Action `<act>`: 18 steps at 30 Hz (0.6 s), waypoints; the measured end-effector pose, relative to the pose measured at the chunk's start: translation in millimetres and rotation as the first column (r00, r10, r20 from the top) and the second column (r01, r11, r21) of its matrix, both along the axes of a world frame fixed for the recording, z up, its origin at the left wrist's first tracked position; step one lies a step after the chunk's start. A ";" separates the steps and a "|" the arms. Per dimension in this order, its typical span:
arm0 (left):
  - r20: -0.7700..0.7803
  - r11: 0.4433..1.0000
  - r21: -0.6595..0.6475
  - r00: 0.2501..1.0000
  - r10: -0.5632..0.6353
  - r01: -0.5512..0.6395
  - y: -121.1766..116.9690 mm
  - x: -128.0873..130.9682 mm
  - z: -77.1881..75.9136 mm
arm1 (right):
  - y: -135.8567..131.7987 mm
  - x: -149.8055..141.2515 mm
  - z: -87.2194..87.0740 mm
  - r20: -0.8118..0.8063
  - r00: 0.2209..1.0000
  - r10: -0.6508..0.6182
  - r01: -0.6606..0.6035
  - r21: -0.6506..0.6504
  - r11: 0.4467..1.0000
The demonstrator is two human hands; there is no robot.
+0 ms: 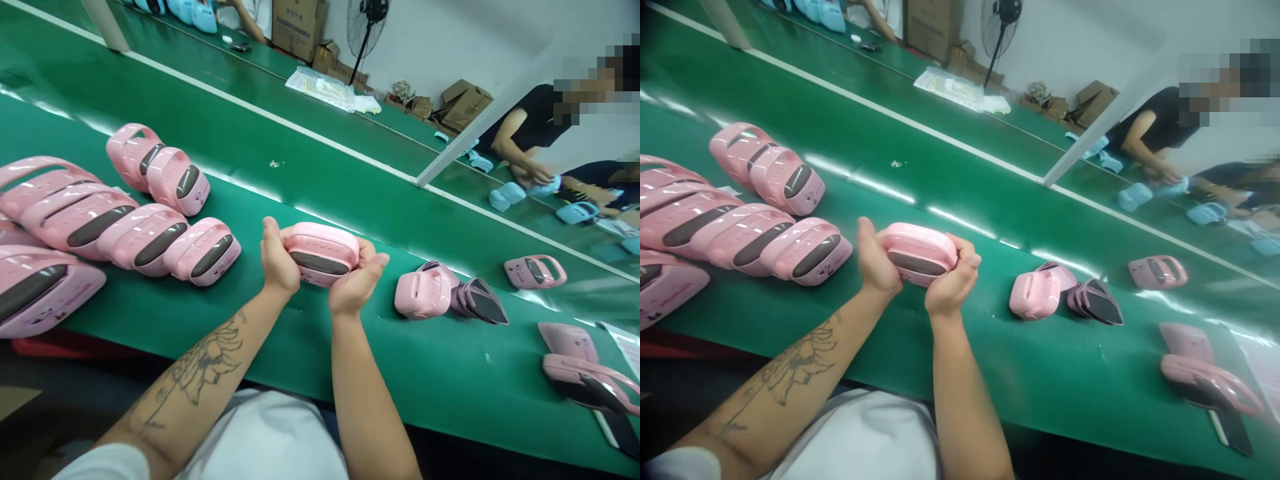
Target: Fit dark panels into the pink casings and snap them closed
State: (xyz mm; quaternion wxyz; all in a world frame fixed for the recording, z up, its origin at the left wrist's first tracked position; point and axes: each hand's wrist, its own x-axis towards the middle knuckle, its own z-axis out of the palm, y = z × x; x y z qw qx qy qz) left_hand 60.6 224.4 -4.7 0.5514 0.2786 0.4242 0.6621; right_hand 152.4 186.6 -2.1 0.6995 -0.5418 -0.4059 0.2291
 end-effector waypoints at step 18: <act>0.446 0.846 -0.082 0.778 -0.442 0.527 -20.1 -30.3 31.8 | -40.8 12.6 -6.5 -0.097 0.948 0.303 -0.306 -0.019 0.952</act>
